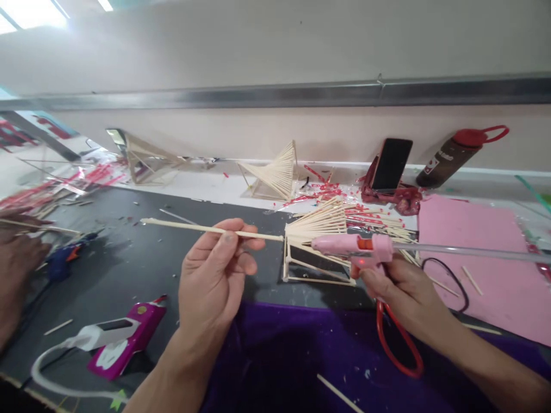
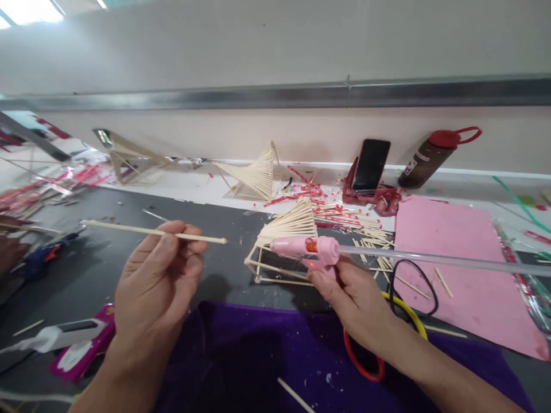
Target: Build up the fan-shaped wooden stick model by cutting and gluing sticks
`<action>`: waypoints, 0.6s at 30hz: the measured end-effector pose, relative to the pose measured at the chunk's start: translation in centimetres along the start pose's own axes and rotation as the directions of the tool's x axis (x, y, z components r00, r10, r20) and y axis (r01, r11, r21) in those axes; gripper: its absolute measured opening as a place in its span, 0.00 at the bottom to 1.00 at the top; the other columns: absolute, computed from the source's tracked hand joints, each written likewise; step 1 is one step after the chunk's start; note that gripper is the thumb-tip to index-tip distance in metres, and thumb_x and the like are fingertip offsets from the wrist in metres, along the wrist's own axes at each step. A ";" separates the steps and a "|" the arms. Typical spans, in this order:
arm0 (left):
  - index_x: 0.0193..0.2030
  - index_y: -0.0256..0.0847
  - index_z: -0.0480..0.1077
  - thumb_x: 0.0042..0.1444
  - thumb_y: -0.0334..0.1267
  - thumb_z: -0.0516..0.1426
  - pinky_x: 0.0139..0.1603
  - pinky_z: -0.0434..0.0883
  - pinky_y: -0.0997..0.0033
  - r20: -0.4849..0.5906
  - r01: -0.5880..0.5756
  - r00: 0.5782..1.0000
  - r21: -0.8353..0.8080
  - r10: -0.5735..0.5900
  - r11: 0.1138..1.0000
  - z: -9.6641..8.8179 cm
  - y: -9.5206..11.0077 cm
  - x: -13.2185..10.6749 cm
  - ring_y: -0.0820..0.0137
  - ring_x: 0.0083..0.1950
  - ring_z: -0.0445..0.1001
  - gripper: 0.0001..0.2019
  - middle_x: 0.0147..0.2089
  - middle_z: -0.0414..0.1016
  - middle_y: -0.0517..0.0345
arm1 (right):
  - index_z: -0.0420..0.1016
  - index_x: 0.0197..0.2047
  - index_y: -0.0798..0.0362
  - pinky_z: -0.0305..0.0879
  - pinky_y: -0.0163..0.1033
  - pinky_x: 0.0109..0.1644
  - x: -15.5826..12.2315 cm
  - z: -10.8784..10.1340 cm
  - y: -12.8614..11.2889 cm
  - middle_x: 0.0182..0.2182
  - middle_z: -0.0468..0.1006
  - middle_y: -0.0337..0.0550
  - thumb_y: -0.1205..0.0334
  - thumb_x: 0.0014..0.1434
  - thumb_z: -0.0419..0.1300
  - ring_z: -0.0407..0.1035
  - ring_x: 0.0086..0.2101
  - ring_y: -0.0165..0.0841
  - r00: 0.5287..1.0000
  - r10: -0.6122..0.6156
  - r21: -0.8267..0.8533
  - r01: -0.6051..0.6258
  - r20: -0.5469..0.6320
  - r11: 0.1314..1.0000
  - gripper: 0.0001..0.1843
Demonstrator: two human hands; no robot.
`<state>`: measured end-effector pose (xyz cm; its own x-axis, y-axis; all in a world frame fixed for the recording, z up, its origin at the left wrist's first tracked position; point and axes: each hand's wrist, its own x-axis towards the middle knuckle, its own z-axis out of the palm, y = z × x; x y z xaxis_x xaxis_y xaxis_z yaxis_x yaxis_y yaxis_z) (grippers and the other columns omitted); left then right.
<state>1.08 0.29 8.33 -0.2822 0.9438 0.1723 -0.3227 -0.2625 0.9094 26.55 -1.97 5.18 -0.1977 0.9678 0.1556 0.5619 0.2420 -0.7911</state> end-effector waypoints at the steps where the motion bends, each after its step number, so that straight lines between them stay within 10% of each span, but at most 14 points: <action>1: 0.36 0.42 0.76 0.54 0.34 0.59 0.18 0.68 0.87 -0.008 0.004 1.000 0.006 -0.004 1.000 -0.1 -0.1 0.1 0.74 0.31 0.76 0.04 0.34 0.78 0.56 | 0.70 0.27 0.53 0.61 0.34 0.27 0.5 0.4 0.0 0.23 0.69 0.40 0.51 0.64 0.49 0.64 0.25 0.31 1.000 -0.002 0.025 0.001 0.028 1.000 0.20; 18: 0.35 0.40 0.76 0.52 0.34 0.61 0.19 0.69 0.87 -0.029 0.089 0.996 -0.020 -0.090 0.996 0.2 -1.3 0.5 0.75 0.29 0.77 0.04 0.32 0.78 0.58 | 0.66 0.25 0.52 0.56 0.32 0.26 1.7 2.3 1.2 0.21 0.65 0.35 0.56 0.64 0.50 0.61 0.23 0.28 0.995 -0.079 0.086 0.074 0.061 0.994 0.17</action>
<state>1.56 1.17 7.36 -0.2784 0.9573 0.0786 -0.3650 -0.1811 0.9132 25.03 -0.16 3.14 -0.2904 0.9395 0.1815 0.4748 0.3061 -0.8251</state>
